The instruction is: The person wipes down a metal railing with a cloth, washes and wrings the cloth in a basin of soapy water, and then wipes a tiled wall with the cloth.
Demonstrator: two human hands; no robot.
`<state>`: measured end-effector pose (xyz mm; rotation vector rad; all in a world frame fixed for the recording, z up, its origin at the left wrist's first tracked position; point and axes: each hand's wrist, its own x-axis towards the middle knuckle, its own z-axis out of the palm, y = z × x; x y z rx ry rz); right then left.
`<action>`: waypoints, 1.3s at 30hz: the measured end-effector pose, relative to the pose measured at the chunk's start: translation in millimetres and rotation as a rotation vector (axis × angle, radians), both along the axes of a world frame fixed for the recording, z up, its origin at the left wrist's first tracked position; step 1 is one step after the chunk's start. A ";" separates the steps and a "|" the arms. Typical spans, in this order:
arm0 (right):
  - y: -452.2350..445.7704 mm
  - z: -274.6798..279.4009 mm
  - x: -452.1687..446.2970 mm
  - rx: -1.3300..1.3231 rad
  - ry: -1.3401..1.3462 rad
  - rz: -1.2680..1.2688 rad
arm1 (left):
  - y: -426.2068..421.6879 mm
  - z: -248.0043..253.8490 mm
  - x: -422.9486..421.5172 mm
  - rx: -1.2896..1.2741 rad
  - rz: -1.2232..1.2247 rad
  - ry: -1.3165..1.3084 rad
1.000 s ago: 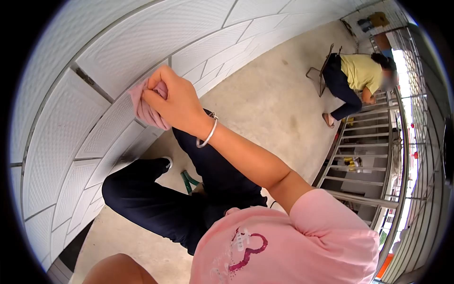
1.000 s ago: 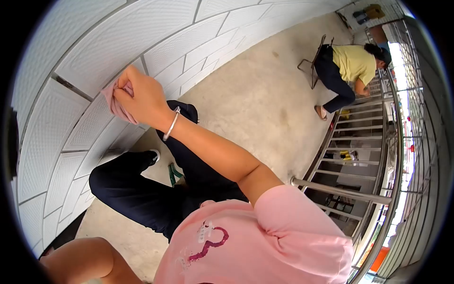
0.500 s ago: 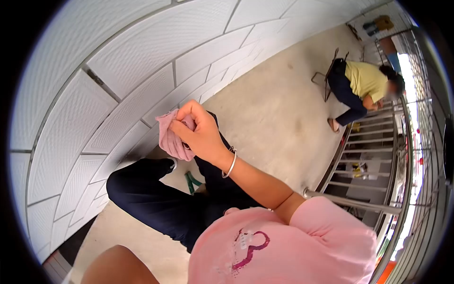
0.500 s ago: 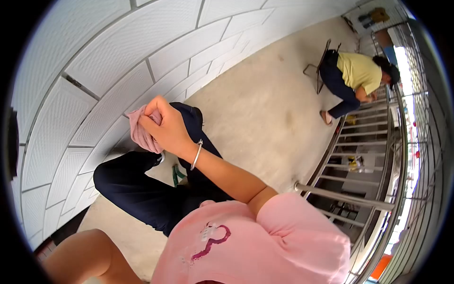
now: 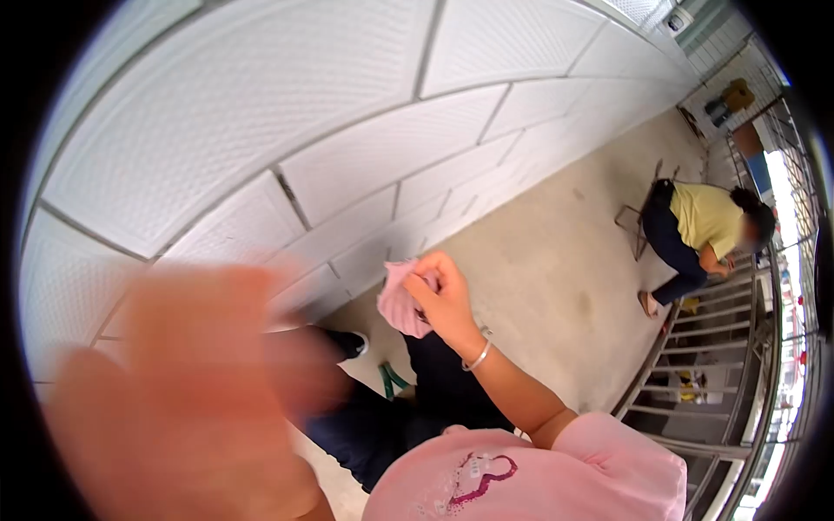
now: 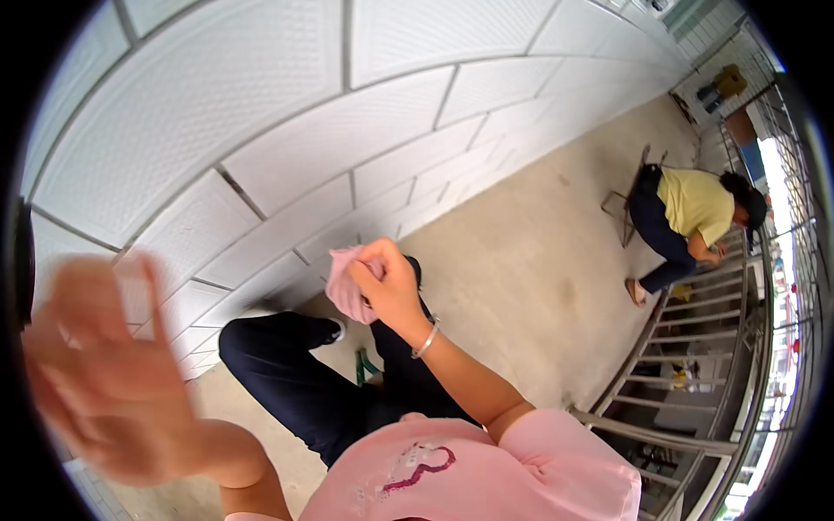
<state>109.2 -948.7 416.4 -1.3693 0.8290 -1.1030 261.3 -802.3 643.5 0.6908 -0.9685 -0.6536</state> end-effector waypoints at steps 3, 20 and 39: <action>-1.5 4.1 -0.9 0.113 -0.066 0.017 | -2.6 -1.0 -20.2 0.224 -0.206 -0.169; -32.8 67.9 11.4 -0.110 -0.115 -0.054 | -15.0 -40.3 59.0 -0.063 0.253 -0.486; -163.6 97.3 63.5 -1.025 0.013 -0.592 | -80.6 -102.1 157.8 -0.010 1.828 -1.482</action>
